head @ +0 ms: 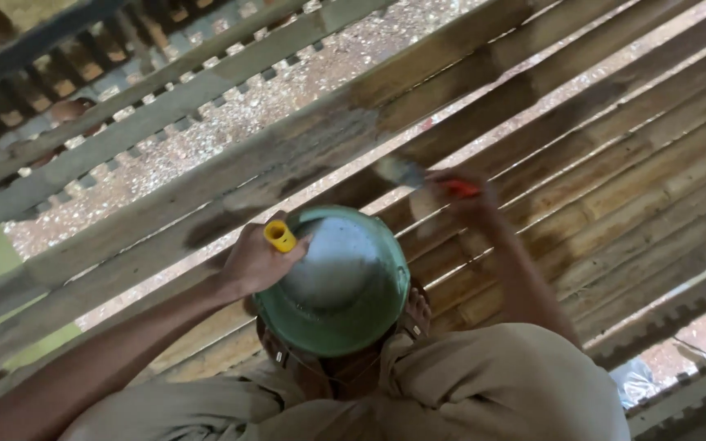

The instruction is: The person sits on a wooden slat floor and uses a paintbrush to apply white paint to the wooden slats. They repeatedly dip the brush into a green bucket containing the paint and a yellow bottle, then brush the paint onto the floor surface.

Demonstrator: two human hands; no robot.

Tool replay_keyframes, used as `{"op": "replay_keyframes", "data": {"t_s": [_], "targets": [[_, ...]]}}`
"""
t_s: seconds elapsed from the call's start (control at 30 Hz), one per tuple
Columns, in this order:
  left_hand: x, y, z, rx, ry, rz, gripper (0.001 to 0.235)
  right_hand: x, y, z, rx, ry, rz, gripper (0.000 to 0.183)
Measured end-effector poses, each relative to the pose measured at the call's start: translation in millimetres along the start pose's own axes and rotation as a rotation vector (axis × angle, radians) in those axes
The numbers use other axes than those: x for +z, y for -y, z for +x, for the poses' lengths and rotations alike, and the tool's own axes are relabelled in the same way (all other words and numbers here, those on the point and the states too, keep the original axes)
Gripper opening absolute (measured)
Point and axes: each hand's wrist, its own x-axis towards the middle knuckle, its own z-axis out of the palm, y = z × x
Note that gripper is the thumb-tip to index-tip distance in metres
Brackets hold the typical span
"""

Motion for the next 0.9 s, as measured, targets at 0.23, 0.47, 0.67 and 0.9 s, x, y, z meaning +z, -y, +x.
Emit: {"op": "replay_keyframes", "data": {"t_s": [0.23,0.47,0.67,0.9], "targets": [[-29.7,-44.1,5.0,0.058,0.088,-0.010,0.047,18.5,3.9,-3.7,-0.118,-0.202,-0.170,0.026],[-39.3,-45.0,18.0,0.126,0.192,-0.017,0.039,-6.6,1.0,-5.4,-0.058,-0.090,-0.087,0.033],[-43.2,-46.4,22.6,0.107,0.282,0.054,0.033,-31.0,22.6,-1.2,-0.198,-0.329,-0.363,0.010],[-45.6,-49.0,25.2,0.188,0.268,0.020,0.027,5.1,127.9,-34.0,-0.459,-0.113,-0.091,0.023]]}}
